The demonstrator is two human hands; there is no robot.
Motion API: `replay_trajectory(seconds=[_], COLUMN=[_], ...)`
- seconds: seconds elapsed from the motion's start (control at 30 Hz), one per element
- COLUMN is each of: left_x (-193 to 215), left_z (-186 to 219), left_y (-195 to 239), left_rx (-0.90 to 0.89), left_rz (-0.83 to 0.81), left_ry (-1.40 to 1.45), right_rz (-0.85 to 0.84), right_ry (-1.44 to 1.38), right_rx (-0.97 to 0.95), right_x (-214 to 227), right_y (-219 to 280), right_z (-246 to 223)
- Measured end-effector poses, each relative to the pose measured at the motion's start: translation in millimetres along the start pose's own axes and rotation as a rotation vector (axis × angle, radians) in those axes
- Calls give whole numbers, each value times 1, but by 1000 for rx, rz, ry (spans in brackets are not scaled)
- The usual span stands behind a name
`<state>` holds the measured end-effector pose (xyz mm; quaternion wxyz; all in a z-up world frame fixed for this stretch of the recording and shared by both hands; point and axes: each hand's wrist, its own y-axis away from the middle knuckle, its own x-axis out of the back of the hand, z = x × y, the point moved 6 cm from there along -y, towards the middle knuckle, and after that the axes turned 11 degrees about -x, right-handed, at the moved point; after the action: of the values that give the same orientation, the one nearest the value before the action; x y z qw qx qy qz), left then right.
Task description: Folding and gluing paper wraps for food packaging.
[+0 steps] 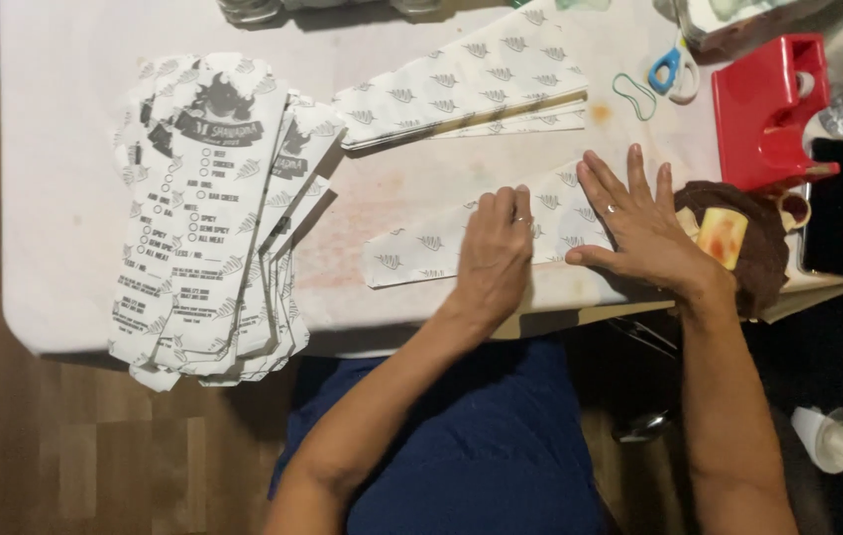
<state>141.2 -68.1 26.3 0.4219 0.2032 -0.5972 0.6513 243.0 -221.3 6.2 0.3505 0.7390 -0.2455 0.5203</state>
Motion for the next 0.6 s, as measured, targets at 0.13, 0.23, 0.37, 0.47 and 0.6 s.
replay_trajectory(seconds=[0.13,0.23,0.37,0.47,0.6], left_x=[-1,14,56,79,101], left_z=[-9,-28,-54,-71,-81], left_y=[19,45,79,106,115], left_rx=[78,157,163,289,407], left_rz=[-80,-185,-131,-238,-437], left_ry=[-86,0,-87,-175,-339], right_rz=[-92,-132,-99,-69,-2], right_ry=[95,78,36,44,92], right_rx=[-20,-64,-66,-74,-37], right_x=[10,14,22,24,28], right_y=[-2,2,4,4,4], right_z=[-12,-15,-18,-16,-12])
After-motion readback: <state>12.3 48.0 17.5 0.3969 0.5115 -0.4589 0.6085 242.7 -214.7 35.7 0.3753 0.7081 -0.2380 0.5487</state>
